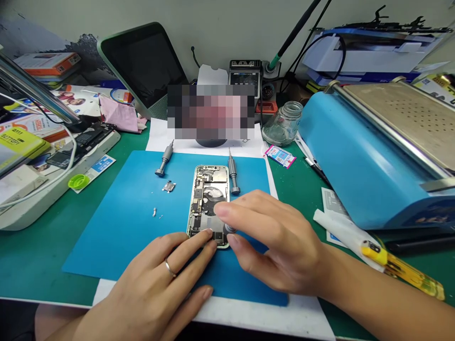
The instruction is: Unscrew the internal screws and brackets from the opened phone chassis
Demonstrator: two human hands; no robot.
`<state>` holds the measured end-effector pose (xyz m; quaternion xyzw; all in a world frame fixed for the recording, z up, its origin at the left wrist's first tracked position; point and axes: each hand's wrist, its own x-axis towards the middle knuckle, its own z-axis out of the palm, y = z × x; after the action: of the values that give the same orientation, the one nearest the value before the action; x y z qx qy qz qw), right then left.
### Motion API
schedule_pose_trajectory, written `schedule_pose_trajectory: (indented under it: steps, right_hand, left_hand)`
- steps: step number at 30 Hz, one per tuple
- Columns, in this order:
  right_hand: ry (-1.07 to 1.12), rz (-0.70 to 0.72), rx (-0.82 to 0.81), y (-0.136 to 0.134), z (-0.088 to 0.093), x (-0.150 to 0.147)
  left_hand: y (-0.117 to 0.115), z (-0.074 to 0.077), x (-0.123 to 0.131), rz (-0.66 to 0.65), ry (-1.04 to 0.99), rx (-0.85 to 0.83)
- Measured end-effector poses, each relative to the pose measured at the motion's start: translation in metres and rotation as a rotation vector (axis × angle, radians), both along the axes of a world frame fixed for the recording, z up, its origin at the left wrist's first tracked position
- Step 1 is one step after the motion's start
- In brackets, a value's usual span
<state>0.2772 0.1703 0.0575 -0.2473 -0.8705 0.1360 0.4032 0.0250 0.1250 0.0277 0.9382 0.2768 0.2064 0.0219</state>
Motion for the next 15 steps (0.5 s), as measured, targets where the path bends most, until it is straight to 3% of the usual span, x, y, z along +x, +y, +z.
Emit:
schedule_pose_trajectory:
  steps: [15]
  right_hand:
    - [-0.042,-0.06,0.045,-0.0016,0.0028,0.0034]
  left_hand:
    - [0.0003,0.0006,-0.0007,0.002,0.019,-0.017]
